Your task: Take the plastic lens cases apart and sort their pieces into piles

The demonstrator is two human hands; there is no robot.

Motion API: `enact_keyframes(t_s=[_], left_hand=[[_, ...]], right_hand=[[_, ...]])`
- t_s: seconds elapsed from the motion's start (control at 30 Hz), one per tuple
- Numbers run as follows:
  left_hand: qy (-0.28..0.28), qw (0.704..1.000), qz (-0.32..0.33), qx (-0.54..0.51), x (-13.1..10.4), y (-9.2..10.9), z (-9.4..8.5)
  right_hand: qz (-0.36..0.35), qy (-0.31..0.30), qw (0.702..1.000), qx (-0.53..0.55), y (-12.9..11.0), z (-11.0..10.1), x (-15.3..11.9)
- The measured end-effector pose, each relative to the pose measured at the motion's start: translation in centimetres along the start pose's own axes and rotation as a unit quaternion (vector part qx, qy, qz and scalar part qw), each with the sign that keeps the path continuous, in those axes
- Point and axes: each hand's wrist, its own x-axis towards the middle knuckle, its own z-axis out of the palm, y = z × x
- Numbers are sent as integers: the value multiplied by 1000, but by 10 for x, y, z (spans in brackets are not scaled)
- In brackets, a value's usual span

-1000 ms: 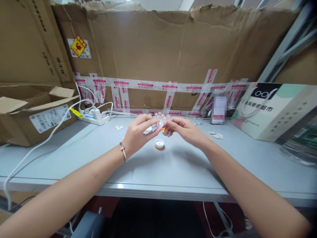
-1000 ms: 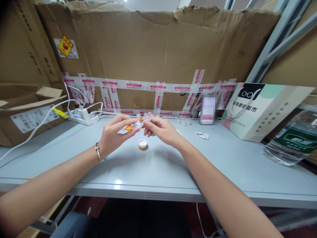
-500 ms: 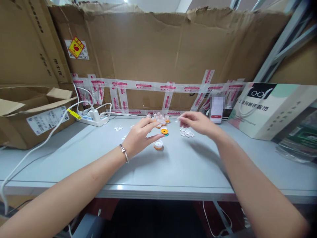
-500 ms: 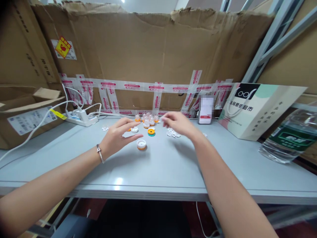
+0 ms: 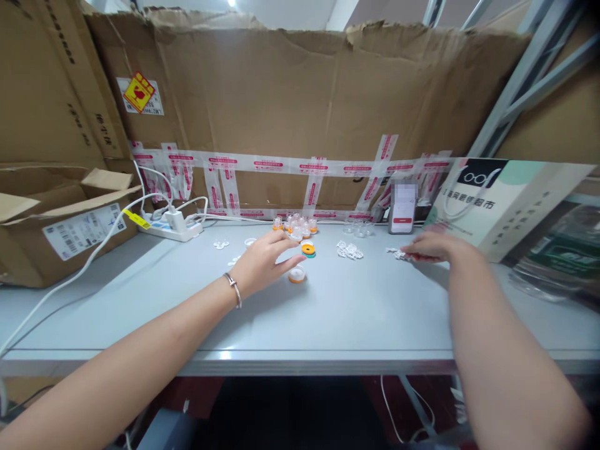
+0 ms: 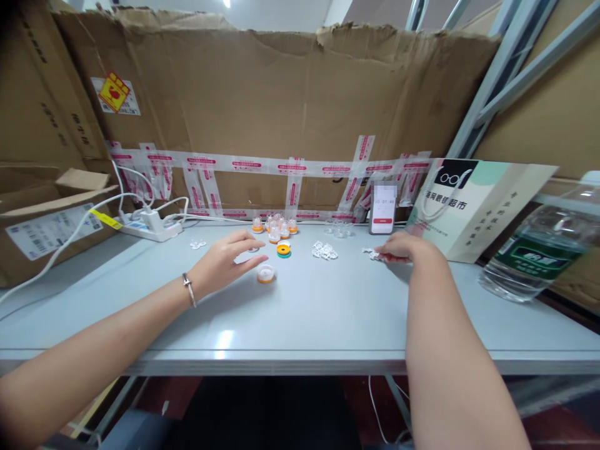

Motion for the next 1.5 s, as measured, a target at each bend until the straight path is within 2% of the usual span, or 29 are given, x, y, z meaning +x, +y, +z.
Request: enact_keyframes(t_s=[0.2, 0.3, 0.33, 0.4, 0.5, 0.57, 0.63, 0.77, 0.97, 1.07, 1.33, 1.4, 1.5], left_hand=[[-103, 993, -50, -17, 1, 0, 0], [-158, 982, -93, -44, 0, -1, 2], [-175, 977, -107, -51, -1, -2, 3], [-206, 968, -134, -57, -3, -3, 6], [-232, 957, -160, -67, -5, -7, 11], [-231, 955, -170, -76, -6, -10, 14], [-228, 955, -168, -85, -7, -14, 18], [-222, 957, -159, -101, -7, -17, 21], [-220, 958, -147, -107, -6, -15, 21], [-221, 961, -135, -99, -5, -13, 21], [-225, 961, -129, -97, -5, -14, 16], [-200, 965, -125, -117, -3, -15, 12], [-101, 977, -110, -149, -1, -15, 6]], right_hand=[[32, -58, 998, 7, -1, -5, 19], [25, -81, 996, 32, -18, 6, 21], [-3, -89, 994, 62, -28, 14, 19], [-110, -125, 974, 154, -53, 32, 8], [-238, -226, 915, 236, -92, 60, -17], [-278, -271, 892, 231, -109, 72, -32], [-295, -290, 885, 213, -117, 79, -42], [-293, -302, 880, 222, -118, 81, -45], [-296, -329, 856, 267, -113, 80, -40], [-300, -323, 850, 289, -113, 79, -38], [-274, -282, 859, 327, -111, 77, -33], [-267, -257, 863, 343, -111, 75, -33], [-267, -218, 866, 363, -113, 72, -36]])
